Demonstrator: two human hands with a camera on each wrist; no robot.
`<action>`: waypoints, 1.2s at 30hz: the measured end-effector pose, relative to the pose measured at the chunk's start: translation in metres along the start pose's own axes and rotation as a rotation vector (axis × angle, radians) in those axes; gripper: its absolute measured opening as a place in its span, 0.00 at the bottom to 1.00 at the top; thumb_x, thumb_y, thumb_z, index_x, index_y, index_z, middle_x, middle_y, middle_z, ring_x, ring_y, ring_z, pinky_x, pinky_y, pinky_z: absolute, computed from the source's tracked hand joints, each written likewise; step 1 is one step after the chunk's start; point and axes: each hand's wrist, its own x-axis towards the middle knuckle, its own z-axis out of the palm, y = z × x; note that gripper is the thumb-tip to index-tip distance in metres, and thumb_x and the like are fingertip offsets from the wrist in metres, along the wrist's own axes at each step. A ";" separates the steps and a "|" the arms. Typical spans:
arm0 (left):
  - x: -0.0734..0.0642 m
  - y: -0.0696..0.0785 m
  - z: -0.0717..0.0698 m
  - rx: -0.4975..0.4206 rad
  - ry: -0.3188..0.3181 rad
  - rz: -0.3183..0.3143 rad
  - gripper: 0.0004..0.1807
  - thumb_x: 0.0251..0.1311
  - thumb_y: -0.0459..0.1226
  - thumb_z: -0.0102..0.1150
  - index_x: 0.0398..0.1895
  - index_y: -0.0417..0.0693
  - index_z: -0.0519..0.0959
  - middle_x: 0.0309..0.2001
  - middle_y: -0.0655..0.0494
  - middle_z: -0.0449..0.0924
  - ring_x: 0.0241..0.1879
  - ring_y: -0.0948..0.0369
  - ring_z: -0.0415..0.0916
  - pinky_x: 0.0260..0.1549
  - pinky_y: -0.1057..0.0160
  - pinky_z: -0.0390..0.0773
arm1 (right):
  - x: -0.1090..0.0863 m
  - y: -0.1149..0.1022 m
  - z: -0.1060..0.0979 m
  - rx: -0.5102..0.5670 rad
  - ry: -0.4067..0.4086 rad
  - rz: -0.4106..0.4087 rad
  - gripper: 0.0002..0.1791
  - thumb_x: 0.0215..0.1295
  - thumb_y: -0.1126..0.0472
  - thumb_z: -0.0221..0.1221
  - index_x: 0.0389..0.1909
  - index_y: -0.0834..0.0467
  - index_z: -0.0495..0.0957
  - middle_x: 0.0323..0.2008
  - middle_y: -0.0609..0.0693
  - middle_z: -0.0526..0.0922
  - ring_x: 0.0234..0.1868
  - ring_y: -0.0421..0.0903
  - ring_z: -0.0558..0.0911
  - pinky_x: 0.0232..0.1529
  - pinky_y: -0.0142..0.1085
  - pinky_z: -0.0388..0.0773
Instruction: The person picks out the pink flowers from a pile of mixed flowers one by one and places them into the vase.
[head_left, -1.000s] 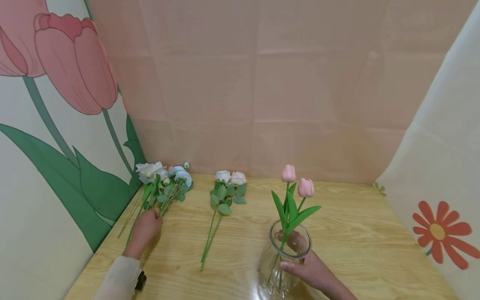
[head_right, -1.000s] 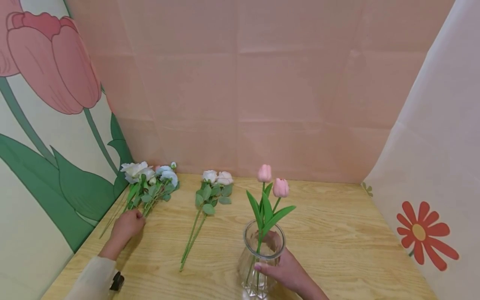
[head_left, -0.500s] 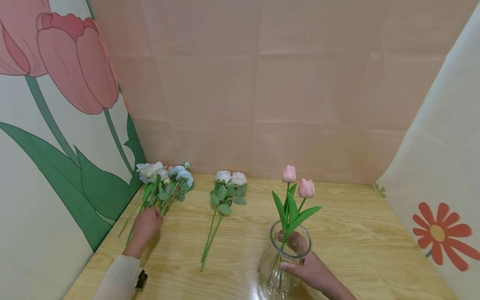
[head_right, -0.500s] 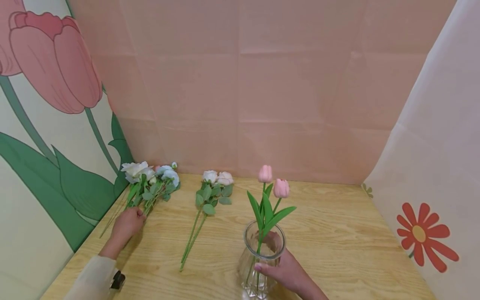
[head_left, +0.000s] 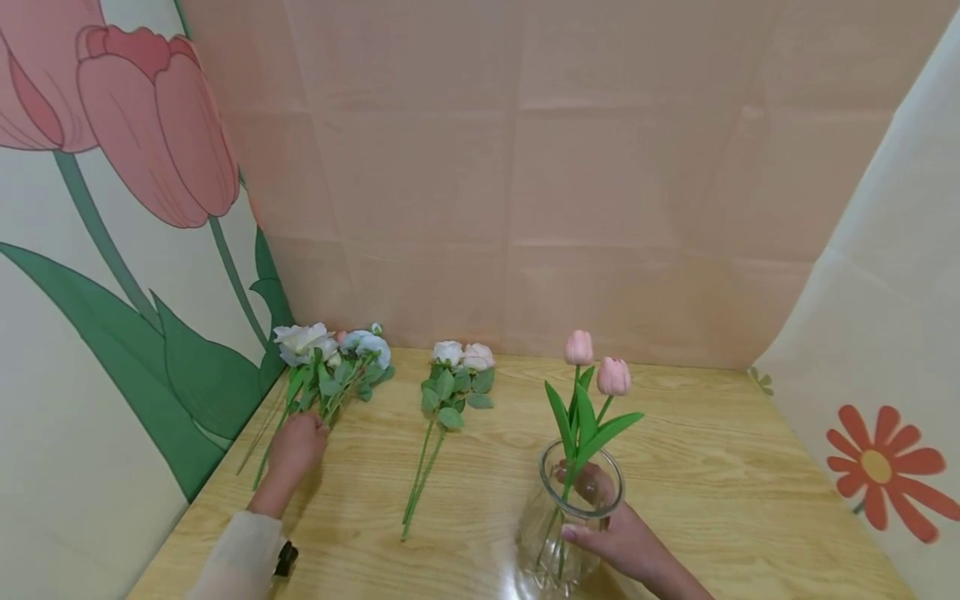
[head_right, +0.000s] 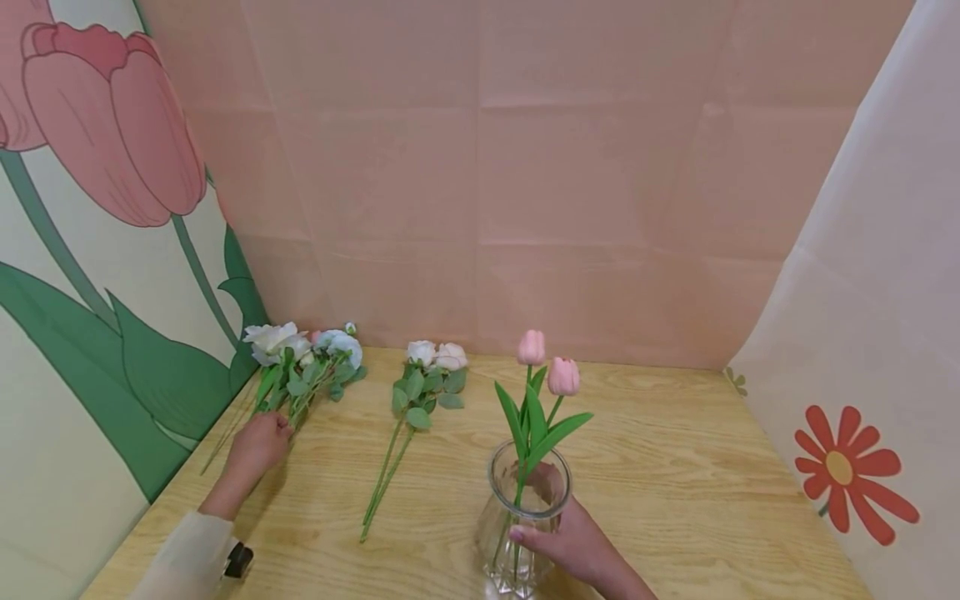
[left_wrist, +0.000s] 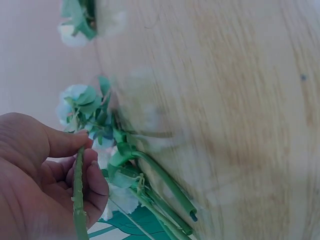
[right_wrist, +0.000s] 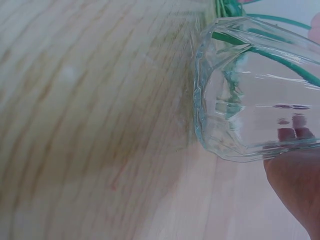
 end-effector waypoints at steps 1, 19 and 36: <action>0.000 0.001 0.000 0.000 -0.002 -0.002 0.11 0.70 0.35 0.56 0.41 0.32 0.80 0.39 0.38 0.79 0.40 0.43 0.78 0.39 0.43 0.78 | 0.000 0.000 0.000 0.004 -0.001 -0.007 0.40 0.61 0.66 0.68 0.72 0.54 0.61 0.68 0.56 0.73 0.69 0.38 0.68 0.64 0.43 0.68; -0.010 0.019 -0.002 -0.017 0.029 0.020 0.16 0.72 0.36 0.55 0.49 0.29 0.79 0.45 0.34 0.77 0.44 0.38 0.78 0.46 0.40 0.77 | -0.001 0.000 -0.001 0.004 -0.001 -0.025 0.40 0.60 0.66 0.68 0.72 0.51 0.62 0.68 0.56 0.73 0.68 0.34 0.68 0.64 0.41 0.68; -0.022 0.042 0.000 -0.034 0.057 0.068 0.11 0.69 0.36 0.59 0.42 0.35 0.82 0.42 0.38 0.79 0.39 0.43 0.80 0.39 0.43 0.79 | 0.000 -0.001 0.000 -0.015 0.004 -0.023 0.40 0.60 0.66 0.68 0.72 0.54 0.62 0.68 0.57 0.73 0.68 0.38 0.69 0.64 0.51 0.69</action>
